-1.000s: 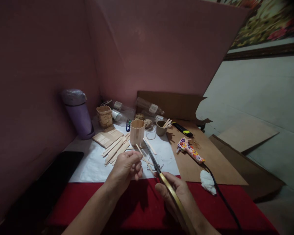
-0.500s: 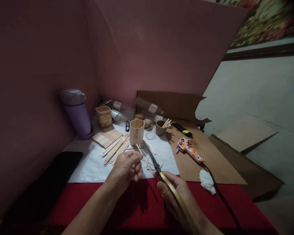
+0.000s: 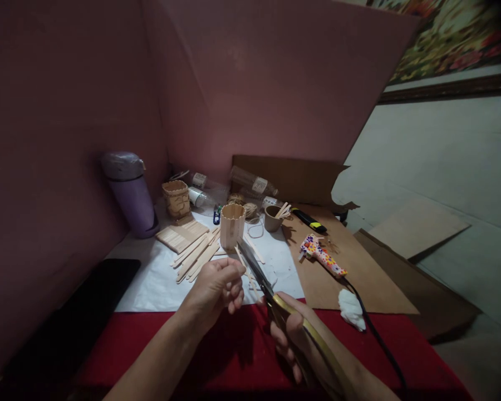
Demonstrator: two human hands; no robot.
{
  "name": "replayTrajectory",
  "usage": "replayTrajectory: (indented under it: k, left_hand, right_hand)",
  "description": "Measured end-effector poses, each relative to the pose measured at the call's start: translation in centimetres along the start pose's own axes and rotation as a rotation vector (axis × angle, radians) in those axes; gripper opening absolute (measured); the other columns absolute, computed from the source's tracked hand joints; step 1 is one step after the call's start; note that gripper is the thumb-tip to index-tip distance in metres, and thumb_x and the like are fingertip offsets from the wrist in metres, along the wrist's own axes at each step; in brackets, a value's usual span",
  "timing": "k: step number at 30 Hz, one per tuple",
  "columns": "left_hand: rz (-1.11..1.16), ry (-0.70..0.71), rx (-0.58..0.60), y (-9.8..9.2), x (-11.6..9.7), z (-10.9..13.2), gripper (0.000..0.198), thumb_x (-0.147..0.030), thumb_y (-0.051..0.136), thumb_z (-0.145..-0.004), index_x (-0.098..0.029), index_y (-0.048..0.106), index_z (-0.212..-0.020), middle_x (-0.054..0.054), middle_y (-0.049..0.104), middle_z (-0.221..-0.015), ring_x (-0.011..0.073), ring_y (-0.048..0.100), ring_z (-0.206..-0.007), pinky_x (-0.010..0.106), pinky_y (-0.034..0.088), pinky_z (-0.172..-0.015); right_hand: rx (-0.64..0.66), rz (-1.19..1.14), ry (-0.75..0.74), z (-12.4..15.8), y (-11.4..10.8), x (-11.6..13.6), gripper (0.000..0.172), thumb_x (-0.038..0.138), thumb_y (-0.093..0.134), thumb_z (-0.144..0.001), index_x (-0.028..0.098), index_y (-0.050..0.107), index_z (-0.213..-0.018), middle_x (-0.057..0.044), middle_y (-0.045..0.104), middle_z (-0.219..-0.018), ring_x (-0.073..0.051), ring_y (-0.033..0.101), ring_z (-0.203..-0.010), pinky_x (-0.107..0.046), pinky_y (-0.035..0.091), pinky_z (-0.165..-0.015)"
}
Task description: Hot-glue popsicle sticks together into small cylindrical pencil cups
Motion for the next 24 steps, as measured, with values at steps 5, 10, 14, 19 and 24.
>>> replayTrajectory:
  k: [5, 10, 14, 19, 24]
  left_hand:
    - [0.004, -0.016, 0.032, 0.35, -0.12, 0.25, 0.026, -0.03, 0.076, -0.067, -0.017, 0.054, -0.066, -0.008, 0.043, -0.038, 0.0073, 0.042, -0.028, 0.015, 0.029, -0.028]
    - [0.001, -0.04, 0.06, 0.55, 0.01, 0.31, 0.028, -0.031, 0.077, -0.065, -0.016, 0.052, -0.062, -0.007, 0.044, -0.038, 0.0069, 0.041, -0.027, 0.015, 0.028, -0.027]
    - [-0.005, -0.056, 0.067, 0.56, 0.07, 0.25, 0.03, -0.031, 0.077, -0.063, -0.016, 0.051, -0.059, -0.006, 0.045, -0.038, 0.0069, 0.041, -0.026, 0.015, 0.028, -0.027]
    - [-0.001, -0.058, 0.068, 0.61, -0.07, 0.22, 0.03, -0.031, 0.077, -0.063, -0.016, 0.051, -0.059, -0.006, 0.045, -0.038, 0.0072, 0.042, -0.026, 0.015, 0.028, -0.027]
    - [-0.009, -0.059, 0.057, 0.47, -0.04, 0.2, 0.03, -0.031, 0.077, -0.063, -0.016, 0.051, -0.059, -0.006, 0.045, -0.037, 0.0078, 0.043, -0.026, 0.015, 0.026, -0.027]
  right_hand:
    - [0.029, 0.031, 0.018, 0.3, 0.71, 0.31, 0.083, 0.096, 0.055, -0.048, 0.021, 0.045, -0.084, 0.009, 0.04, -0.058, -0.002, 0.031, -0.042, -0.012, 0.028, -0.035]
    - [0.051, 0.02, 0.012, 0.07, 0.94, 0.38, 0.086, 0.096, 0.055, -0.049, 0.022, 0.044, -0.093, 0.011, 0.038, -0.056, -0.003, 0.029, -0.042, -0.011, 0.027, -0.033]
    - [0.085, 0.026, -0.014, -0.15, 0.96, 0.22, 0.082, 0.095, 0.053, -0.053, 0.023, 0.041, -0.09, 0.011, 0.036, -0.055, -0.003, 0.029, -0.041, -0.011, 0.028, -0.033]
    - [0.067, 0.033, -0.012, -0.16, 0.91, 0.15, 0.081, 0.096, 0.053, -0.051, 0.023, 0.039, -0.084, 0.011, 0.037, -0.055, -0.003, 0.028, -0.041, -0.011, 0.026, -0.033]
    - [0.084, 0.045, -0.028, -0.24, 0.98, 0.06, 0.081, 0.095, 0.053, -0.054, 0.023, 0.041, -0.088, 0.011, 0.035, -0.056, -0.003, 0.03, -0.041, -0.011, 0.027, -0.033]
Point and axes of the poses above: each hand's wrist, its own z-axis away from the middle knuckle, its own y-axis out of the palm, x = y × z, the point moved 5 cm from there along -z, towards the middle knuckle
